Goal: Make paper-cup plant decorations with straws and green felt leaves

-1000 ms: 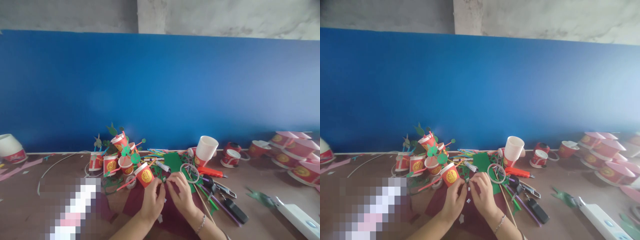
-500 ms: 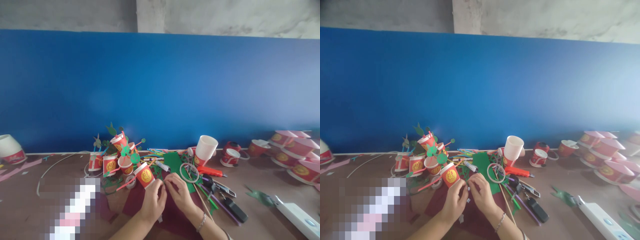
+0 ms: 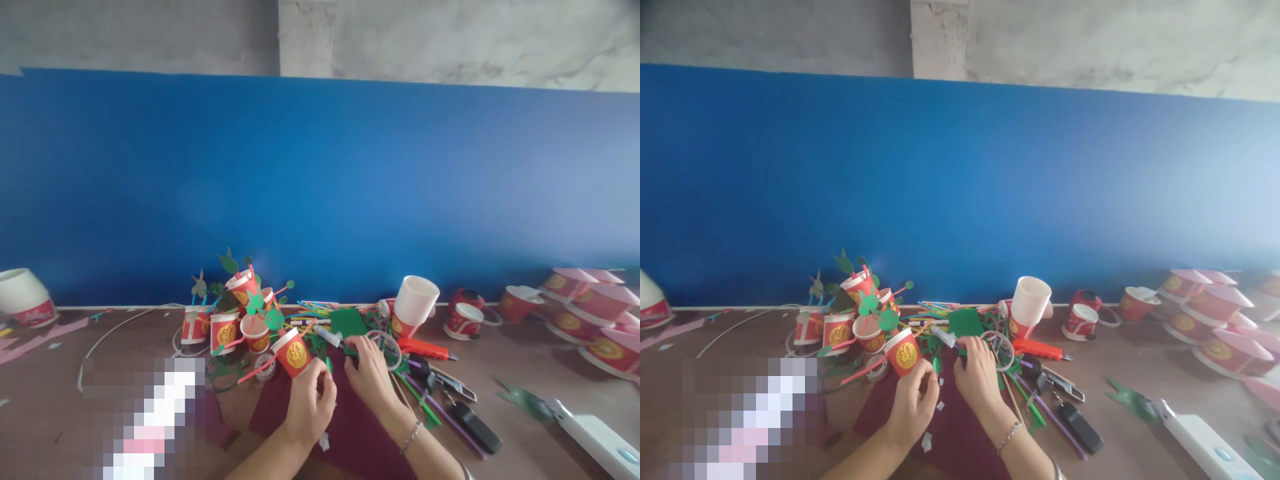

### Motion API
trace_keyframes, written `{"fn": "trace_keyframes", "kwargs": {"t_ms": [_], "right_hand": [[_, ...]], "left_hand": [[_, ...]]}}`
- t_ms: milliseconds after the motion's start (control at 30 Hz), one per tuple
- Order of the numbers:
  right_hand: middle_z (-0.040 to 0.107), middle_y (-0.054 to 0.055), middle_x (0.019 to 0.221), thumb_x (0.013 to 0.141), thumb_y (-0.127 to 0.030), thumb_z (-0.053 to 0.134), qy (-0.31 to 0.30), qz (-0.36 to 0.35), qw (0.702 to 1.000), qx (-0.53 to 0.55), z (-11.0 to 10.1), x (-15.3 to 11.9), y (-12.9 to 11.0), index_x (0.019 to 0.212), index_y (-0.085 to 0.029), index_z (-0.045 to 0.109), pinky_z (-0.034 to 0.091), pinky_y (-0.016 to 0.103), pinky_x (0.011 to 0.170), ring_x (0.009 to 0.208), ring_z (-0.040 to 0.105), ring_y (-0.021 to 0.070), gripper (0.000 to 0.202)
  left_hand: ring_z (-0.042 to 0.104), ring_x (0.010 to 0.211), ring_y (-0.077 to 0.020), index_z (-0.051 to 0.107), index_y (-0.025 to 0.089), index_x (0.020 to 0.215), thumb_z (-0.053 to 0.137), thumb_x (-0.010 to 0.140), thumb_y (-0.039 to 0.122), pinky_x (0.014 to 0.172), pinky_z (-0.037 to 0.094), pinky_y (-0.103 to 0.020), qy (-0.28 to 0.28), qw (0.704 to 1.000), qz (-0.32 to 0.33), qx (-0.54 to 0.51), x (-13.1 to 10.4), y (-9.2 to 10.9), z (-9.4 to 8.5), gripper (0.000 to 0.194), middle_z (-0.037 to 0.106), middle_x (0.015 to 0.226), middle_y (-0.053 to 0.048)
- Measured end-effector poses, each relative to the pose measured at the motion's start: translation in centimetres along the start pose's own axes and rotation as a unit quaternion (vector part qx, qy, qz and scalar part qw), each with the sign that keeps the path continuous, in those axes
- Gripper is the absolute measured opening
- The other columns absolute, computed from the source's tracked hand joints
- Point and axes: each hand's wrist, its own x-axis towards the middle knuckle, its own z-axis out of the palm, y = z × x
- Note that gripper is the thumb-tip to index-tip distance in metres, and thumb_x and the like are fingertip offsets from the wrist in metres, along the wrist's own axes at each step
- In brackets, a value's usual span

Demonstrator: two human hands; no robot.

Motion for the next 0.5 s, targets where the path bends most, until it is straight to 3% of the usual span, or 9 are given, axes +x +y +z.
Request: {"fn": "trace_keyframes", "kwargs": {"t_ms": [67, 167, 300, 400, 500], "right_hand": [[0.062, 0.007, 0.094, 0.077, -0.008, 0.043, -0.018, -0.004, 0.999, -0.041, 0.3, 0.8, -0.6, 0.095, -0.018, 0.060, 0.035, 0.031, 0.079, 0.092, 0.052, 0.0218, 0.027], [0.061, 0.009, 0.101, 0.080, -0.019, 0.048, -0.050, -0.013, 0.993, -0.107, 1.0, 2.4, -1.6, 0.100, -0.020, 0.060, 0.034, 0.033, 0.080, 0.096, 0.050, 0.0246, 0.024], [0.062, 0.011, 0.102, 0.081, -0.024, 0.051, -0.067, -0.020, 0.986, -0.154, 1.0, 3.7, -2.1, 0.087, -0.019, 0.063, 0.034, 0.033, 0.078, 0.097, 0.051, 0.0265, 0.014], [0.066, 0.007, 0.079, 0.082, -0.026, 0.049, -0.072, 0.030, 0.991, -0.112, -0.8, 4.1, -1.6, 0.087, -0.018, 0.062, 0.035, 0.031, 0.072, 0.081, 0.058, 0.0230, 0.016], [0.066, 0.003, 0.071, 0.077, -0.028, 0.052, -0.104, 0.086, 0.991, -0.008, -3.7, 4.3, -0.9, 0.086, -0.019, 0.063, 0.037, 0.026, 0.060, 0.067, 0.059, 0.0191, 0.017]], "left_hand": [[0.038, 0.046, -0.0076, 0.036, 0.020, 0.067, 0.041, 0.084, 0.017, 0.044, 0.026, -0.017, 0.001, 1.000, -0.002, -0.015, 0.0, 0.0, 0.0, 0.018, 0.032, 0.055, 0.006], [0.037, 0.045, -0.0075, 0.037, 0.020, 0.069, 0.041, 0.084, 0.017, 0.045, 0.026, -0.018, 0.007, 0.999, -0.006, -0.032, -0.1, -0.3, 0.1, 0.016, 0.033, 0.054, 0.007], [0.039, 0.049, -0.0083, 0.038, 0.020, 0.071, 0.042, 0.084, 0.017, 0.048, 0.029, -0.018, 0.029, 0.999, 0.005, -0.035, 0.0, -0.8, 0.1, 0.014, 0.034, 0.057, 0.006], [0.039, 0.049, -0.0085, 0.038, 0.020, 0.071, 0.042, 0.084, 0.016, 0.048, 0.027, -0.019, 0.047, 0.999, 0.000, -0.022, 0.2, -1.1, 0.3, 0.014, 0.035, 0.056, 0.007], [0.038, 0.047, -0.0085, 0.039, 0.020, 0.070, 0.041, 0.084, 0.017, 0.046, 0.026, -0.019, 0.048, 0.998, -0.028, -0.026, 0.3, -1.1, 0.4, 0.015, 0.034, 0.053, 0.007]]}}
